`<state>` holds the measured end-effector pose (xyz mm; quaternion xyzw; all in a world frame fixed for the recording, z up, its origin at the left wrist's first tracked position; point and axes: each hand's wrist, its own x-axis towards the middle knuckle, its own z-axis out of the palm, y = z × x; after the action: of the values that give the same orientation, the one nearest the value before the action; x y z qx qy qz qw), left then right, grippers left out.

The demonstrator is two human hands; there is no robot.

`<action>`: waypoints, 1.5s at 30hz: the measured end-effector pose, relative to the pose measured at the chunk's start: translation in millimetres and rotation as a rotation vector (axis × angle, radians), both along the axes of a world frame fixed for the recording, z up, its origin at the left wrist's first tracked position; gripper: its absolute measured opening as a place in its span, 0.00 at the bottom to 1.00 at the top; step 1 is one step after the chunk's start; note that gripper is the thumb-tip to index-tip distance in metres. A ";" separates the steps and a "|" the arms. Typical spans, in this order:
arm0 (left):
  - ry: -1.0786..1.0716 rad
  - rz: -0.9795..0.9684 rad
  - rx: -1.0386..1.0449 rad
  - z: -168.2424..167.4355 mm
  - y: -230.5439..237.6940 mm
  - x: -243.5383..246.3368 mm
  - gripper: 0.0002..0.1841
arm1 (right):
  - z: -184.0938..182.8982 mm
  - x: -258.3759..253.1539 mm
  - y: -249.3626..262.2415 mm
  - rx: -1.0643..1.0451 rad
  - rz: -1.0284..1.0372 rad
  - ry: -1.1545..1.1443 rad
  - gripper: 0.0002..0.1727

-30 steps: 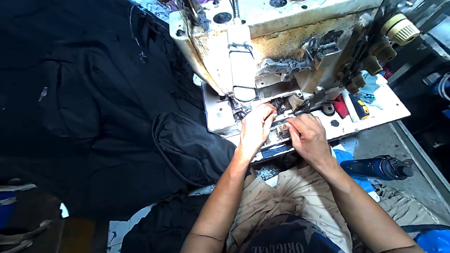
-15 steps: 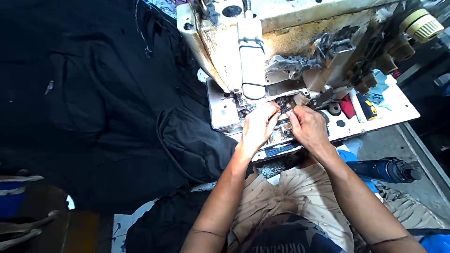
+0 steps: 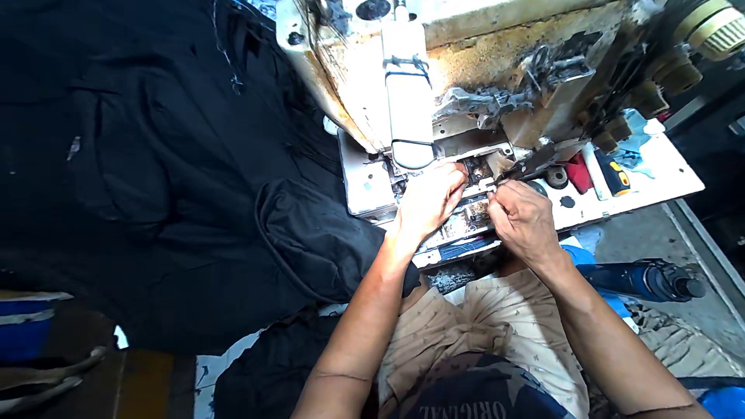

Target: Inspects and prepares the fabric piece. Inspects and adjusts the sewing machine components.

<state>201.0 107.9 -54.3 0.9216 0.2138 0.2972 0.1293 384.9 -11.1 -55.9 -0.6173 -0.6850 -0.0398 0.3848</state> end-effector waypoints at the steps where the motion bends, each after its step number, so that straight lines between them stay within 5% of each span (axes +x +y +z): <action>1: 0.002 0.000 0.007 0.1 0.4 0.2 0.09 | -0.3 1.6 -2.2 -0.004 -0.003 0.003 0.16; 14: -0.063 0.123 -0.119 8.9 -26.2 -16.3 0.07 | 2.8 -0.9 -0.9 -0.103 -0.218 0.024 0.13; 18: -0.090 0.139 -0.122 5.3 -27.5 -16.7 0.06 | 1.8 -3.4 -6.5 -0.078 -0.170 -0.026 0.19; 21: -0.090 0.142 -0.151 2.5 -29.3 -14.2 0.06 | 2.5 -5.2 -3.6 -0.255 -0.127 -0.114 0.22; 31: -0.109 0.076 -0.171 -0.7 -28.6 -10.5 0.06 | 9.6 1.3 6.5 -0.457 -0.059 -0.243 0.22; 45: -0.067 -0.004 -0.266 5.6 -31.1 -15.4 0.05 | -21.1 6.9 -1.7 -0.121 -0.057 -0.045 0.15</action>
<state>185.7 76.7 -48.7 0.8862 0.2452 0.2965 0.2579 391.7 -12.8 -77.0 -0.6576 -0.6769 -0.0233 0.3299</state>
